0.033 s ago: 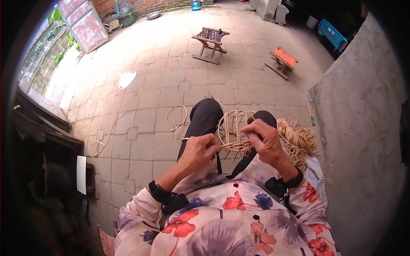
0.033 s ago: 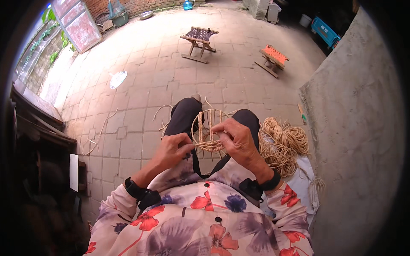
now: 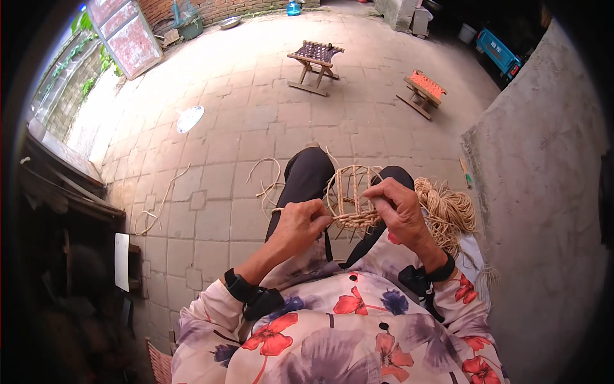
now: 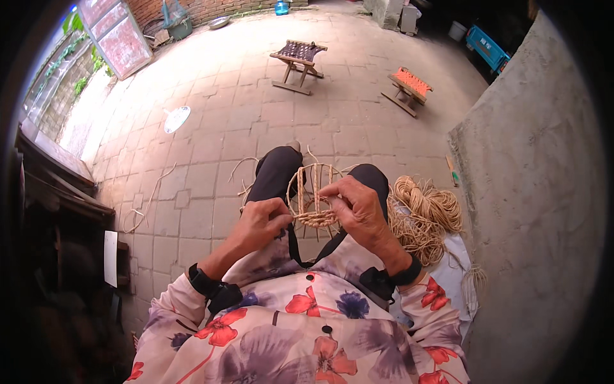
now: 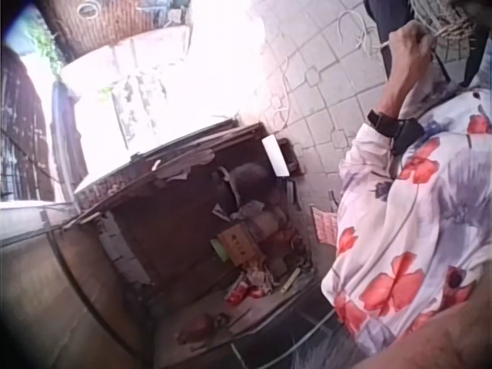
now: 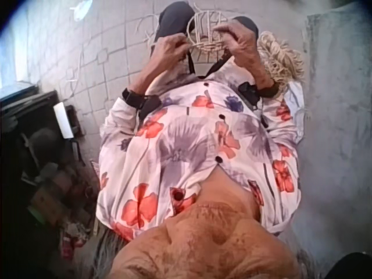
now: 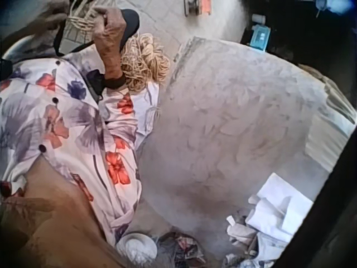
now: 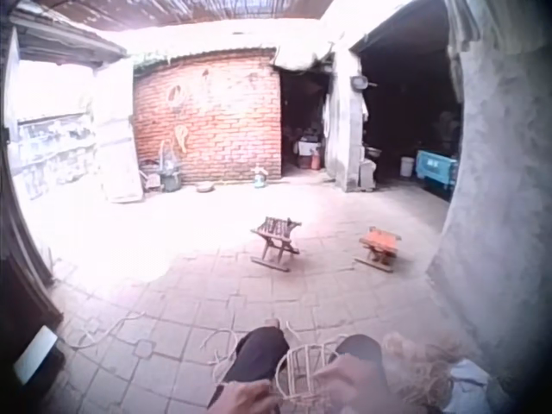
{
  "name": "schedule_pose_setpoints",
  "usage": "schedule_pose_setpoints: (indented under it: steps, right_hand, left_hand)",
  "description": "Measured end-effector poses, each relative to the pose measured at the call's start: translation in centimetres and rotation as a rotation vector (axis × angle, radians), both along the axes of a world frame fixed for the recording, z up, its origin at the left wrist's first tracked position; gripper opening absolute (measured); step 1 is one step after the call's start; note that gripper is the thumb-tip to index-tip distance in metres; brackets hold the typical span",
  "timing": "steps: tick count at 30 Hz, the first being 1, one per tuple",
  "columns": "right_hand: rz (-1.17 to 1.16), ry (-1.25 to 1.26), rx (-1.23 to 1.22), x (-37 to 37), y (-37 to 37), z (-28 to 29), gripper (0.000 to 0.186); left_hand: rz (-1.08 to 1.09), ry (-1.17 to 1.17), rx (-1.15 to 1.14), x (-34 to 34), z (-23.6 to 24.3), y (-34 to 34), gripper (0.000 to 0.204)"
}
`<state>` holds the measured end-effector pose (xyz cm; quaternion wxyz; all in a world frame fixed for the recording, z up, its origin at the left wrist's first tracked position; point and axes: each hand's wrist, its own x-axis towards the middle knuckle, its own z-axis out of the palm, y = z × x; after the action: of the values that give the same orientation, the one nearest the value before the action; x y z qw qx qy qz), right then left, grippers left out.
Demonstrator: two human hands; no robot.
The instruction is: Weaving a small basket or cage using natural fibers over a pre-made frame.
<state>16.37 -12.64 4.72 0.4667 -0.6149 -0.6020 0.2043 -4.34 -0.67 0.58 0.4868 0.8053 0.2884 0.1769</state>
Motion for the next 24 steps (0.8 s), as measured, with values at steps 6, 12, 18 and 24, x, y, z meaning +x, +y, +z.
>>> schedule_pose_setpoints:
  steps: [6, 12, 18, 24]
  right_hand:
    - [-0.081, 0.077, -0.022, 1.7, -1.1, -0.7, 0.016]
    - [-0.110, 0.102, -0.044, 2.2, -1.7, -0.7, 0.015]
    - [-0.170, 0.154, -0.089, 3.2, -2.4, -1.3, 0.013]
    - [-0.328, 0.055, -0.069, 3.5, -0.3, -1.8, 0.015]
  left_hand:
    - [0.068, 0.041, 0.051, 1.3, -0.4, -0.4, 0.015]
    - [0.121, -0.072, 0.151, 1.9, -1.0, -0.9, 0.016]
    - [0.110, -0.197, 0.250, 1.3, -1.5, -1.0, 0.011]
    - [0.135, -0.134, -1.140, 0.2, 0.7, -1.6, 0.024]
